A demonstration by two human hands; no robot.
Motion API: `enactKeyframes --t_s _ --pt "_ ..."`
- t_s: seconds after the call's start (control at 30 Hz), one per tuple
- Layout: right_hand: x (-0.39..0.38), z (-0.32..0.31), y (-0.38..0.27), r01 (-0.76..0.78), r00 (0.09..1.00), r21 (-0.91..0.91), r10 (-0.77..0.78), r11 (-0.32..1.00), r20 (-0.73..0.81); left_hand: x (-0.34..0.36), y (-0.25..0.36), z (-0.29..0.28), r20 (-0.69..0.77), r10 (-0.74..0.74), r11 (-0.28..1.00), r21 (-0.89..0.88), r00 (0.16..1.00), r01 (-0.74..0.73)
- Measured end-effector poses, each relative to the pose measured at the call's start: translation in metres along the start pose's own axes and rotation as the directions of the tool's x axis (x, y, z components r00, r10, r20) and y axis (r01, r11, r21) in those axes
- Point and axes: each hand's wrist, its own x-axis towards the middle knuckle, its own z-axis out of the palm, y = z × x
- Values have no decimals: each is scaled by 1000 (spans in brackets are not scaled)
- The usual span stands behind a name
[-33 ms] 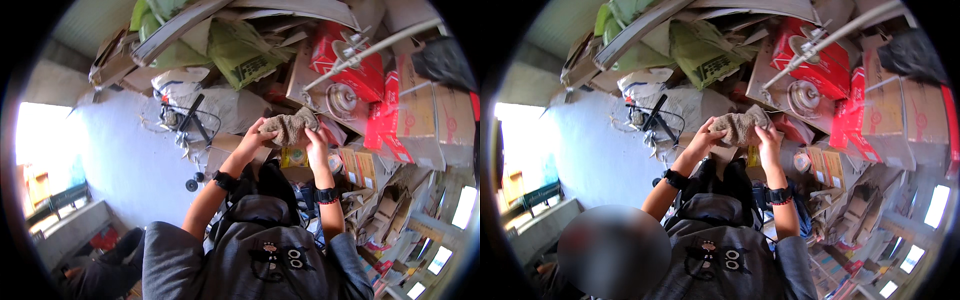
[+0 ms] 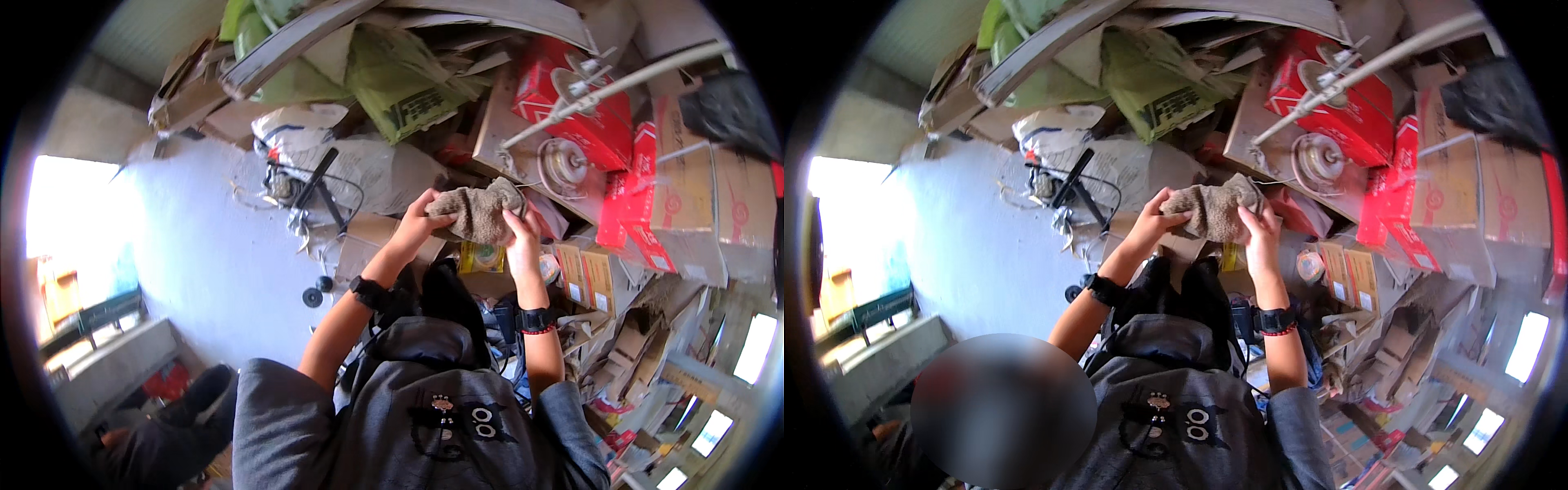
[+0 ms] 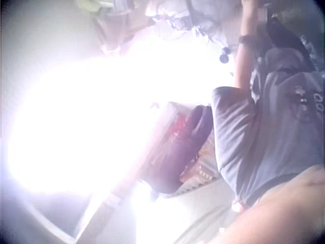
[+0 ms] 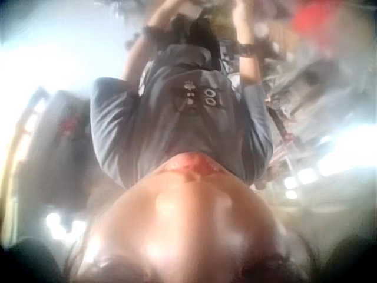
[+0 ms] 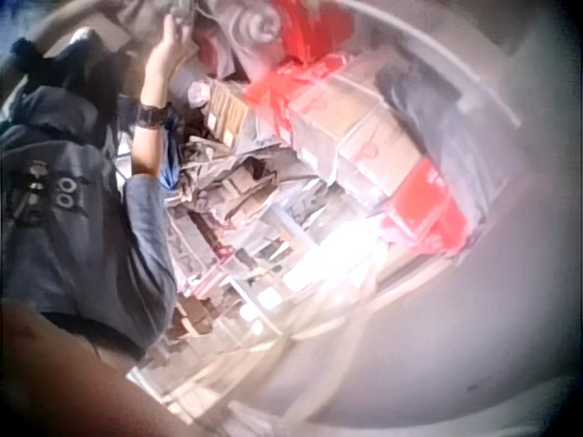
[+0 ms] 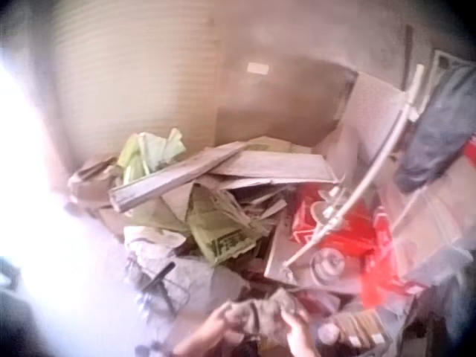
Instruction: The person wipes a metal lamp base and a circular glass component using a cloth, then places the glass component onto a red box.
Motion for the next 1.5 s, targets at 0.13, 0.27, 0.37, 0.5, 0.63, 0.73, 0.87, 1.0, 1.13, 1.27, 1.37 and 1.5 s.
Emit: enactKeyframes --t_s 0.13,0.27,0.37,0.5,0.63,0.73,0.87,1.0,1.13,1.27,1.37,1.5 --pt "4 -4 17 -41 999 -179 46 983 23 -18 18 4 83 491 489 798 867 -353" --pt "9 -20 55 -106 964 -390 191 914 185 -33 39 18 362 525 223 815 770 -535" --pt "11 -18 69 55 885 -480 180 875 429 -38 39 23 411 504 166 817 760 -553" --pt "12 -47 91 147 857 -686 254 713 448 -40 36 18 250 481 301 853 840 -426" --pt "4 -56 96 38 957 -542 126 840 262 -30 19 -8 -184 339 427 904 923 23" --pt "-2 -33 64 -77 962 -595 217 800 168 -25 -5 -19 -285 303 448 885 909 128" --pt "0 -31 77 -45 995 -699 91 714 30 -28 -14 -2 -276 288 520 849 917 92" --pt "-5 -13 82 -131 991 -445 123 886 -46 -33 -23 18 -60 233 549 832 971 -81" --pt "-12 0 67 -250 968 -213 243 945 -59 -32 -36 28 53 280 418 892 958 -172" --pt "-15 -4 61 -255 966 -203 257 946 -13 -30 -35 31 166 236 345 907 957 -242" --pt "-13 -23 63 -369 926 -62 360 928 -117 -34 -26 34 191 197 346 904 962 -250" --pt "-17 -26 63 -318 944 -20 315 948 -98 -25 -28 22 156 205 388 893 966 -226"
